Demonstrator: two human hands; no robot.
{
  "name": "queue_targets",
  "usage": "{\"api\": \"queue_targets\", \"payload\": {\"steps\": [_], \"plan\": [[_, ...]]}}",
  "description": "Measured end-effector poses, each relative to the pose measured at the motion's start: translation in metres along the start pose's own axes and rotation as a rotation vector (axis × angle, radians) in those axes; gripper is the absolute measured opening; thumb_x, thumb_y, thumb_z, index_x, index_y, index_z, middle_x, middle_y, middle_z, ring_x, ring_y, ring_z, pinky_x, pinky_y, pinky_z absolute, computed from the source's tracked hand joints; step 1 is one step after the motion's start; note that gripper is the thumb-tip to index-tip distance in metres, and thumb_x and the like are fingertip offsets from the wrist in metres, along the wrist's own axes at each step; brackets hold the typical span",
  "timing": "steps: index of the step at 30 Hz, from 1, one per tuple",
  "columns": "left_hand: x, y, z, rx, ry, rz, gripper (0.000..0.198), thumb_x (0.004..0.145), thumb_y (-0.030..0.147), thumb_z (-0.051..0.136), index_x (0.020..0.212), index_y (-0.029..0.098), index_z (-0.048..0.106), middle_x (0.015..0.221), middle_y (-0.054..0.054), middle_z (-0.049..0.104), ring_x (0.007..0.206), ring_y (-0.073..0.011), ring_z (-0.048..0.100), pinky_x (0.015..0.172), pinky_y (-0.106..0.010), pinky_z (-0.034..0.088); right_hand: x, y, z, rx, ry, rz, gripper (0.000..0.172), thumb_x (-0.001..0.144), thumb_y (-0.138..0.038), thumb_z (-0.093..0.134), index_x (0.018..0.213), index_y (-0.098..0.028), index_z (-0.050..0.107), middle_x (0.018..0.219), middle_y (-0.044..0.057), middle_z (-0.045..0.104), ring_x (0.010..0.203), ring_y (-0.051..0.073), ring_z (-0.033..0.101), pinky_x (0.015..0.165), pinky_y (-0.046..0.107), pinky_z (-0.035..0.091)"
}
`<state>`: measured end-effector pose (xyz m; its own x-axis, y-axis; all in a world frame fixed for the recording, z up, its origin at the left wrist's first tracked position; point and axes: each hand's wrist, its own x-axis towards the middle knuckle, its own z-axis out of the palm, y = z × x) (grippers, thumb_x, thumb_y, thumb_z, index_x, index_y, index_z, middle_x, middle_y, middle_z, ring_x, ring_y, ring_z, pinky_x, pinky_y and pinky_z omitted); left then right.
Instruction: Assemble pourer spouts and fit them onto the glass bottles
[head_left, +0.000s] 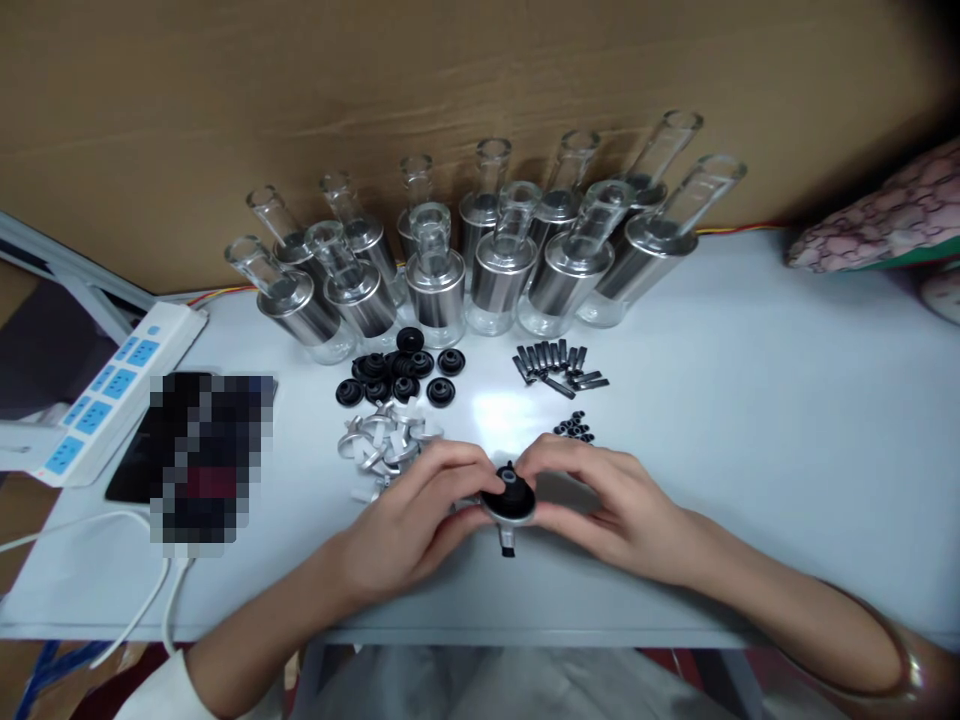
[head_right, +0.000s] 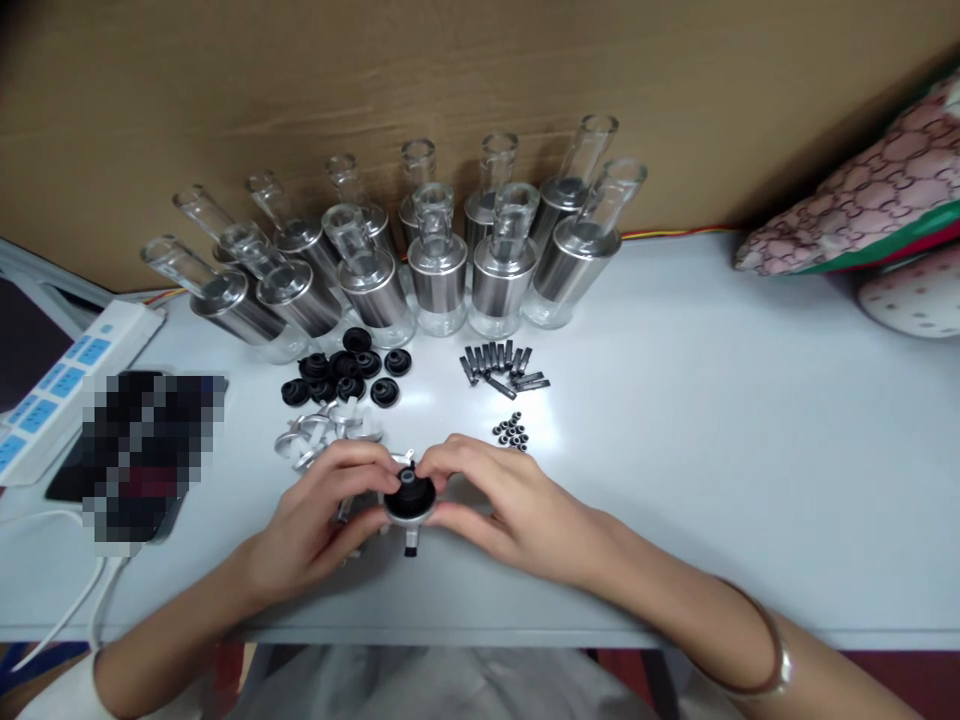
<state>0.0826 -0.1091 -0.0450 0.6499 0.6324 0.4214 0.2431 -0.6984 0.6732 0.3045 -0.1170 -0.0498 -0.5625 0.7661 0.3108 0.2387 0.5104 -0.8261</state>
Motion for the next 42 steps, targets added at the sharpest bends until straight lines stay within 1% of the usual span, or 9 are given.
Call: {"api": "queue_targets", "payload": {"steps": [6,11,16,22,25,29,34,39,42], "plan": [[-0.001,-0.003,0.003,-0.011,-0.012,0.046,0.019,0.095,0.012,0.039,0.11,0.017,0.048,0.103,-0.008,0.054,0.096,-0.0122,0.058,0.084,-0.022,0.051,0.005,-0.004,-0.003,0.0,-0.009,-0.081,0.011,0.092,-0.026,0.053,0.1,-0.02,0.053,0.087,0.005,0.062,0.08,0.012,0.06,0.071,0.022,0.051],[-0.004,-0.003,0.004,-0.028,-0.038,0.025,0.022,0.092,0.009,0.043,0.11,0.018,0.049,0.104,-0.008,0.054,0.095,-0.0129,0.058,0.083,-0.022,0.052,0.007,-0.004,-0.004,0.001,-0.026,-0.111,0.01,0.092,-0.026,0.053,0.098,-0.018,0.055,0.088,0.006,0.059,0.081,0.012,0.059,0.073,0.021,0.051],[-0.002,0.0,0.004,-0.086,-0.044,-0.02,0.022,0.089,0.007,0.045,0.106,0.018,0.049,0.101,-0.008,0.054,0.093,-0.0134,0.058,0.082,-0.022,0.052,0.006,0.0,-0.003,0.052,-0.137,-0.082,0.01,0.091,-0.021,0.053,0.101,-0.018,0.054,0.101,0.008,0.06,0.095,0.012,0.06,0.081,0.021,0.05],[0.0,-0.002,0.002,-0.077,-0.071,-0.012,0.02,0.092,0.009,0.041,0.108,0.017,0.049,0.102,-0.008,0.055,0.092,-0.0123,0.058,0.082,-0.02,0.05,0.003,0.0,-0.001,0.013,-0.167,-0.042,0.011,0.094,-0.024,0.049,0.103,-0.02,0.053,0.096,0.005,0.064,0.093,0.014,0.062,0.079,0.023,0.051],[0.001,-0.003,0.002,-0.013,-0.073,-0.02,0.015,0.094,0.02,0.044,0.108,0.017,0.048,0.1,-0.008,0.056,0.09,-0.0142,0.059,0.08,-0.022,0.051,0.002,-0.005,-0.003,0.018,-0.126,0.052,0.015,0.093,-0.03,0.05,0.103,-0.019,0.052,0.09,0.004,0.066,0.08,0.013,0.065,0.07,0.021,0.051],[0.001,-0.002,0.005,0.1,0.02,-0.017,0.023,0.091,0.036,0.051,0.103,0.017,0.048,0.095,-0.008,0.056,0.085,-0.0158,0.059,0.076,-0.026,0.053,0.003,-0.009,-0.004,0.115,-0.076,0.215,0.014,0.095,-0.027,0.047,0.104,-0.019,0.054,0.077,-0.001,0.068,0.065,0.009,0.064,0.06,0.017,0.048],[0.001,-0.001,0.009,0.037,0.087,0.0,0.028,0.092,0.035,0.05,0.114,0.02,0.045,0.098,-0.007,0.056,0.086,-0.015,0.061,0.073,-0.026,0.054,0.006,-0.01,0.0,0.321,-0.101,0.424,0.019,0.095,-0.029,0.043,0.097,-0.018,0.059,0.072,0.0,0.068,0.066,0.011,0.065,0.063,0.021,0.049],[0.002,-0.001,0.006,0.08,-0.005,0.036,0.026,0.093,0.027,0.049,0.117,0.018,0.049,0.113,-0.01,0.056,0.097,-0.015,0.062,0.082,-0.025,0.053,0.01,-0.011,0.001,0.664,-0.147,0.576,0.033,0.093,-0.046,0.042,0.088,-0.016,0.055,0.068,0.003,0.067,0.063,0.014,0.067,0.064,0.027,0.053],[0.002,-0.004,0.003,0.131,-0.009,0.055,0.022,0.094,0.023,0.049,0.114,0.016,0.052,0.105,-0.008,0.062,0.093,-0.015,0.062,0.08,-0.026,0.051,0.011,-0.011,0.002,0.616,-0.131,0.592,0.036,0.091,-0.05,0.045,0.087,-0.016,0.056,0.066,0.002,0.064,0.061,0.014,0.064,0.063,0.027,0.052]]}}
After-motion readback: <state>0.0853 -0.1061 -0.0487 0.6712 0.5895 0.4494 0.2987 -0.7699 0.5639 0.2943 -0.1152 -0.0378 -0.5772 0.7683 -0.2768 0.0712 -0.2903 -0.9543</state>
